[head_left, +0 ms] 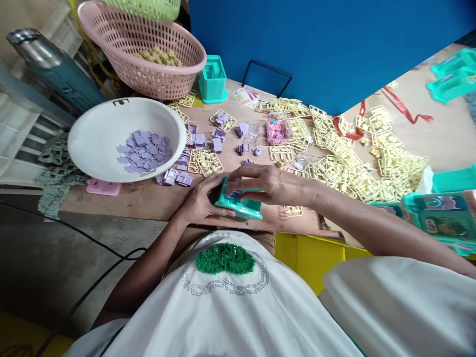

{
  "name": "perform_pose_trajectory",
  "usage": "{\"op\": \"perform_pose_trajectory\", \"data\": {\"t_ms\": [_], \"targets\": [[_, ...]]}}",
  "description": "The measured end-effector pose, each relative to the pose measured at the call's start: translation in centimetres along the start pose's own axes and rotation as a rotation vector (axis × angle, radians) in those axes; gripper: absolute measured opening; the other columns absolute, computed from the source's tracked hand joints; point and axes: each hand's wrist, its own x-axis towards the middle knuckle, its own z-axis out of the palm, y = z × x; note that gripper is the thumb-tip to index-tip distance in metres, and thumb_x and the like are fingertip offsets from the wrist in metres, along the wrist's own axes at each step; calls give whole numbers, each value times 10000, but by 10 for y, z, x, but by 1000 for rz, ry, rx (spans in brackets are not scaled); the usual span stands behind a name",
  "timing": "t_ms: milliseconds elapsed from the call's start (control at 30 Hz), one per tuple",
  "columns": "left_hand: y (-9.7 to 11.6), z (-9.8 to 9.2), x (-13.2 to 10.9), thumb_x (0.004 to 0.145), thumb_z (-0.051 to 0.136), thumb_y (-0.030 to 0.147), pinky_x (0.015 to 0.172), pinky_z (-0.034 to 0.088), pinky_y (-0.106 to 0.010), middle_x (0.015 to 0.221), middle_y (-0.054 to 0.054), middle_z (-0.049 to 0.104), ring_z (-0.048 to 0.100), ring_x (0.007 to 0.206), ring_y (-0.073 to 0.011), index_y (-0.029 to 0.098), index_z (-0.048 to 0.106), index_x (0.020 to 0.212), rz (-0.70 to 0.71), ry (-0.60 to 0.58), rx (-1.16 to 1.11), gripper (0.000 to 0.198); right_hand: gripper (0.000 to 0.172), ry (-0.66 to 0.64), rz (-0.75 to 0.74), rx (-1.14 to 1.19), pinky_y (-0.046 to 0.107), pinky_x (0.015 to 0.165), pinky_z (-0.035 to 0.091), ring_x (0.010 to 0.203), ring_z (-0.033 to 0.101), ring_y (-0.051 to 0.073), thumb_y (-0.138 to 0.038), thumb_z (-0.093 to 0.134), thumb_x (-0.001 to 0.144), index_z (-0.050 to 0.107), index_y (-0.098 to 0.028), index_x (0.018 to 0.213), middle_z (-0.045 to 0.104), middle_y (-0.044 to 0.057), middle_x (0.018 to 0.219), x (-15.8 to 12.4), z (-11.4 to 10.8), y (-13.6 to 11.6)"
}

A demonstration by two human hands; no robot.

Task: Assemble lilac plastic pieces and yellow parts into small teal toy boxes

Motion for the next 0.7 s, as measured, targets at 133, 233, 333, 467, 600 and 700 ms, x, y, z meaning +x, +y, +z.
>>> {"op": "perform_pose_trajectory", "data": {"t_ms": [133, 233, 333, 467, 600, 700], "targets": [[0, -1, 2, 606, 998, 620, 1213, 532, -501, 1434, -160, 720, 668, 1377, -363, 206, 679, 1439, 22, -34, -4, 983, 299, -27, -32, -52, 383, 966, 609, 1181, 691, 251, -258, 520, 1128, 730, -137, 1303, 705, 203, 1279, 2, -4, 0], [-3, -1, 1, 588, 1008, 613, 1222, 522, -527, 1432, -162, 719, 665, 1379, -374, 214, 684, 1432, 36, -24, 4, 988, 323, -111, -87, -87, 408, 964, 600, 1147, 676, 255, -238, 469, 1138, 717, -132, 1316, 718, 204, 1266, 9, -11, -2], [-5, -1, 1, 570, 1011, 623, 1220, 522, -546, 1432, -165, 720, 665, 1380, -379, 216, 676, 1443, 37, -19, 3, 1019, 406, -195, -143, -110, 434, 1028, 581, 1193, 658, 253, -192, 348, 1151, 703, -130, 1338, 724, 198, 1277, 14, -15, -3], [-4, -3, 4, 562, 1017, 621, 1198, 537, -535, 1401, -157, 735, 686, 1347, -376, 222, 708, 1386, 24, -33, -19, 966, 435, -219, -152, -115, 440, 1093, 550, 1240, 629, 253, -211, 310, 1159, 716, -124, 1292, 721, 192, 1292, 16, -13, 3], [-3, -4, 5, 531, 1035, 608, 1205, 531, -527, 1357, -148, 756, 685, 1348, -382, 225, 726, 1358, -23, -68, -27, 963, 338, -188, -144, 3, 427, 1053, 554, 1202, 630, 261, -232, 438, 1143, 720, -134, 1300, 725, 184, 1270, 17, -9, 11], [-5, -4, 3, 494, 1042, 618, 1240, 498, -558, 1396, -161, 740, 650, 1402, -401, 216, 738, 1333, -60, -71, -14, 979, 314, -207, -139, 60, 425, 1028, 556, 1217, 622, 273, -204, 464, 1130, 733, -132, 1275, 725, 196, 1268, 21, -13, 12]]}}
